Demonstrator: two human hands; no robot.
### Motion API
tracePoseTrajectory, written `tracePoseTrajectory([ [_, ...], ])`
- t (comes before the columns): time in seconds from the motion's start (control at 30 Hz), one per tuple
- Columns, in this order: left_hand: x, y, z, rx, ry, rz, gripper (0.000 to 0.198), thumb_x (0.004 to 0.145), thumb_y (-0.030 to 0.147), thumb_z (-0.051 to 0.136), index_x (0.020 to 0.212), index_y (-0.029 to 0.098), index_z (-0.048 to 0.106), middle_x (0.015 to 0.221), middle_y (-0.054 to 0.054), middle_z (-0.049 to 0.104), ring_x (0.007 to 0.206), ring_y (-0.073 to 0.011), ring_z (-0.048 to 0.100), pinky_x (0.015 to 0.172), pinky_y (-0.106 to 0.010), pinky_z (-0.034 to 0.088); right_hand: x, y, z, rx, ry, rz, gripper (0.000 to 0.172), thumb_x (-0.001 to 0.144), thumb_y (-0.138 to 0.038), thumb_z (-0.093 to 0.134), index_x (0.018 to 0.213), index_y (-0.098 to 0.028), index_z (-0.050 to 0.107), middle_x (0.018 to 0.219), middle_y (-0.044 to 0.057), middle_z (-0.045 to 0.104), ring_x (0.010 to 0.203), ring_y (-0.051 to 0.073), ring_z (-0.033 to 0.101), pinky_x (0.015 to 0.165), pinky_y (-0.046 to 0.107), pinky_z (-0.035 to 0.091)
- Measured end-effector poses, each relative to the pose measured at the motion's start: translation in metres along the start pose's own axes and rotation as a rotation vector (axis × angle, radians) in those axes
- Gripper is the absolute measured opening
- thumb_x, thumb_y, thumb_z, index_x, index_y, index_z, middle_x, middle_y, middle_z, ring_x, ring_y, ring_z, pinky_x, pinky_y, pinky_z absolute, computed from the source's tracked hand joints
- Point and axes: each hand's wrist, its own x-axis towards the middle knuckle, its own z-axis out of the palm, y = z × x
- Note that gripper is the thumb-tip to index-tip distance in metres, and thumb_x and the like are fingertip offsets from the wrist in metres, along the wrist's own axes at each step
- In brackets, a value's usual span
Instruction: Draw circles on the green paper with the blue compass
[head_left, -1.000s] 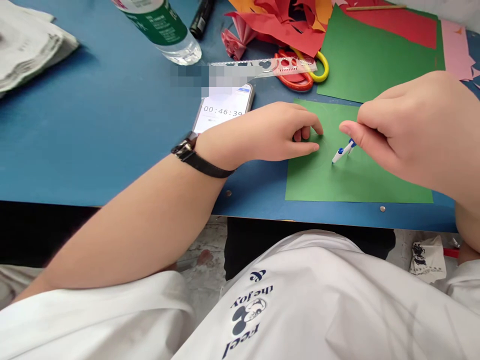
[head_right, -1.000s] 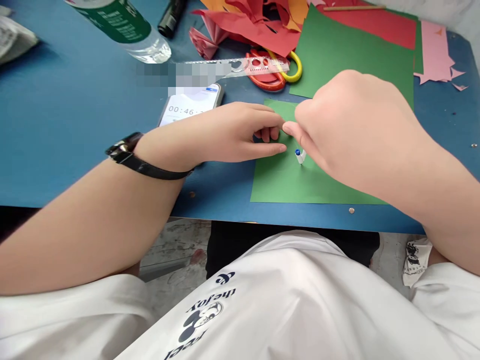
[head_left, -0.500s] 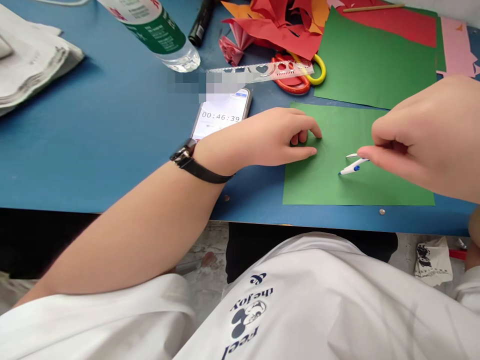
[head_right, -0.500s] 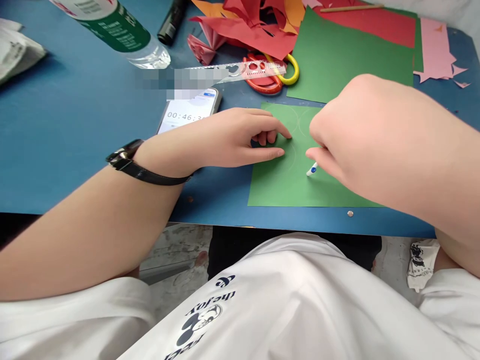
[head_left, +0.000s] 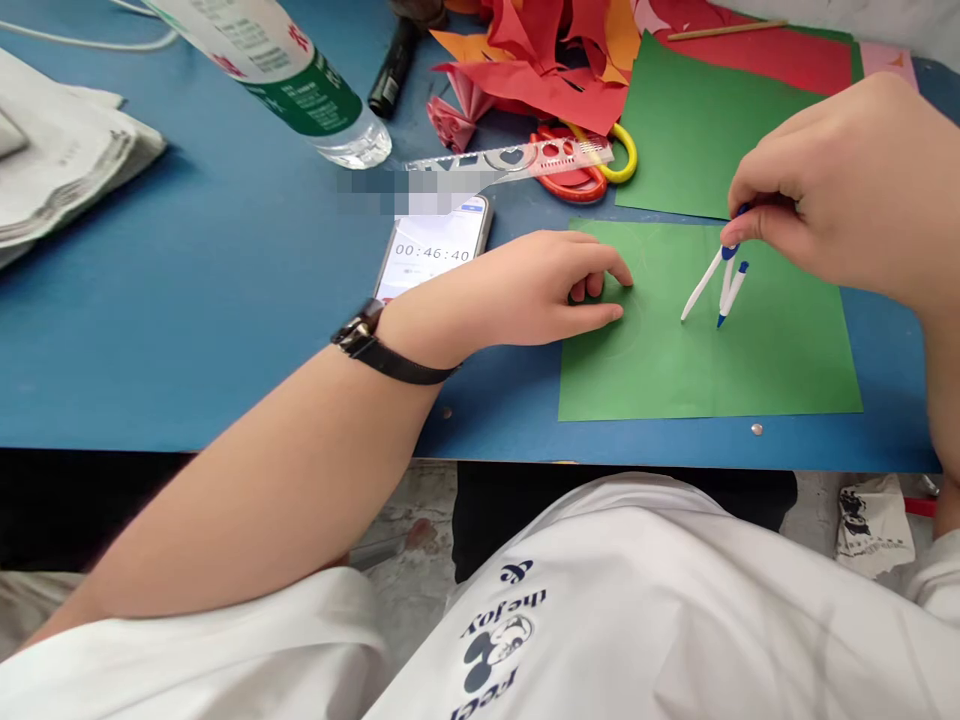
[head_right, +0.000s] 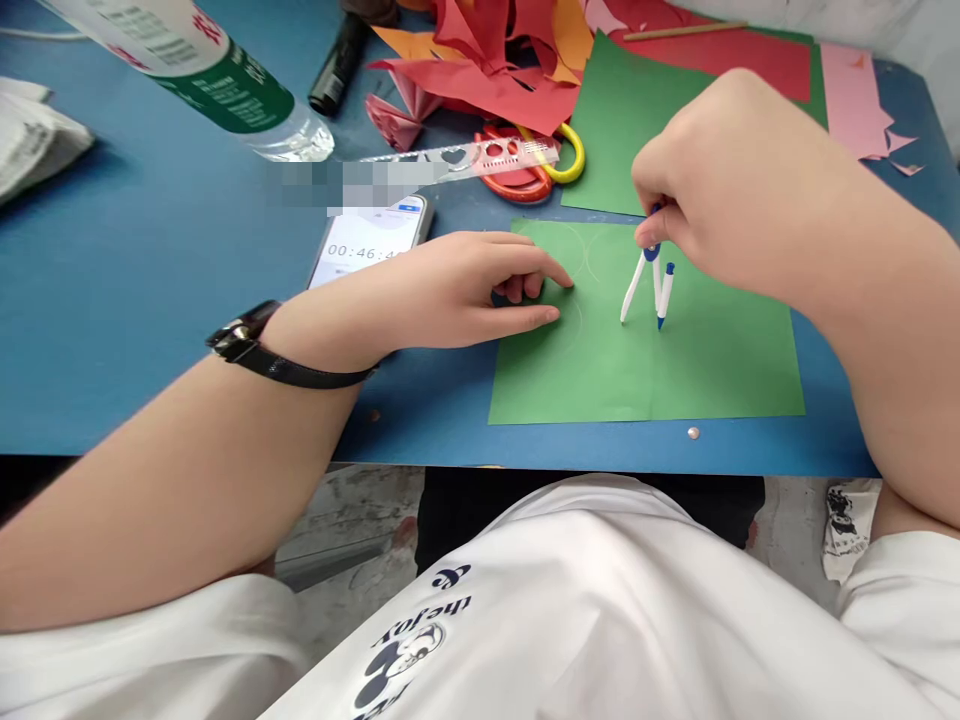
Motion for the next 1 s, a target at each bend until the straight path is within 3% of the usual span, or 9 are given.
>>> tracePoseTrajectory([
  [0.13, 0.001, 0.0, 0.0, -0.004, -0.003, -0.007, 0.049, 0.111, 0.05, 0.066, 0.143, 0.022, 0.09, 0.111, -0.009, 0.08, 0.092, -0.024, 0.074, 0.088, -0.035, 0.055, 0.004, -0.016, -0.005, 0.044, -0.059, -0.051, 0.017, 0.116, -0.023, 0.077, 0.107, -0.025, 0.092, 0.101, 0.002, 0.084, 0.1, 0.024, 0.073, 0.092, 0.042, 0.048],
  [0.3, 0.0, -0.002, 0.001, -0.03, 0.015, -0.015, 0.046, 0.11, 0.052, 0.068, 0.142, 0.025, 0.088, 0.106, -0.007, 0.08, 0.091, -0.0252, 0.072, 0.087, -0.037, 0.052, 0.008, -0.03, -0.002, 0.154, -0.03, -0.091, 0.025, 0.12, -0.021, 0.071, 0.119, -0.026, 0.096, 0.115, 0.003, 0.09, 0.106, 0.022, 0.076, 0.101, 0.04, 0.054],
  [0.43, 0.001, -0.003, 0.002, -0.082, 0.034, -0.043, 0.043, 0.109, 0.049, 0.072, 0.144, 0.027, 0.083, 0.101, -0.004, 0.082, 0.088, -0.0254, 0.073, 0.085, -0.038, 0.052, 0.005, -0.034, 0.001, 0.319, -0.006, -0.188, 0.024, 0.119, -0.019, 0.073, 0.118, -0.027, 0.096, 0.114, 0.002, 0.09, 0.105, 0.018, 0.076, 0.099, 0.036, 0.055],
  [0.53, 0.002, -0.005, 0.002, -0.113, 0.045, -0.043, 0.042, 0.109, 0.047, 0.074, 0.145, 0.029, 0.081, 0.102, -0.003, 0.084, 0.09, -0.0248, 0.075, 0.083, -0.037, 0.053, 0.002, -0.034, -0.002, 0.41, -0.064, -0.233, 0.025, 0.119, -0.016, 0.075, 0.124, -0.029, 0.096, 0.118, -0.002, 0.092, 0.102, 0.013, 0.078, 0.097, 0.031, 0.059],
  [0.7, 0.002, -0.005, 0.002, -0.097, 0.04, -0.052, 0.045, 0.11, 0.047, 0.074, 0.149, 0.027, 0.081, 0.103, -0.003, 0.085, 0.089, -0.0231, 0.075, 0.082, -0.035, 0.053, 0.0, -0.026, -0.016, 0.49, -0.222, -0.133, 0.038, 0.108, -0.002, 0.076, 0.11, -0.034, 0.097, 0.103, -0.011, 0.091, 0.093, 0.01, 0.08, 0.09, 0.029, 0.059],
  [0.83, 0.002, -0.006, 0.003, -0.079, 0.046, -0.056, 0.045, 0.109, 0.049, 0.075, 0.148, 0.027, 0.082, 0.099, -0.002, 0.083, 0.088, -0.0233, 0.075, 0.082, -0.035, 0.053, -0.001, -0.019, -0.026, 0.51, -0.411, -0.132, 0.04, 0.109, -0.003, 0.073, 0.108, -0.034, 0.099, 0.108, -0.012, 0.094, 0.097, 0.01, 0.083, 0.088, 0.027, 0.059],
  [1.0, 0.002, -0.007, 0.003, -0.099, 0.041, -0.031, 0.041, 0.108, 0.052, 0.075, 0.142, 0.03, 0.081, 0.101, -0.004, 0.083, 0.093, -0.0262, 0.075, 0.082, -0.038, 0.054, 0.003, -0.035, -0.025, 0.513, -0.405, -0.084, 0.033, 0.11, -0.01, 0.075, 0.108, -0.034, 0.098, 0.103, -0.013, 0.093, 0.09, 0.007, 0.081, 0.086, 0.024, 0.059],
])
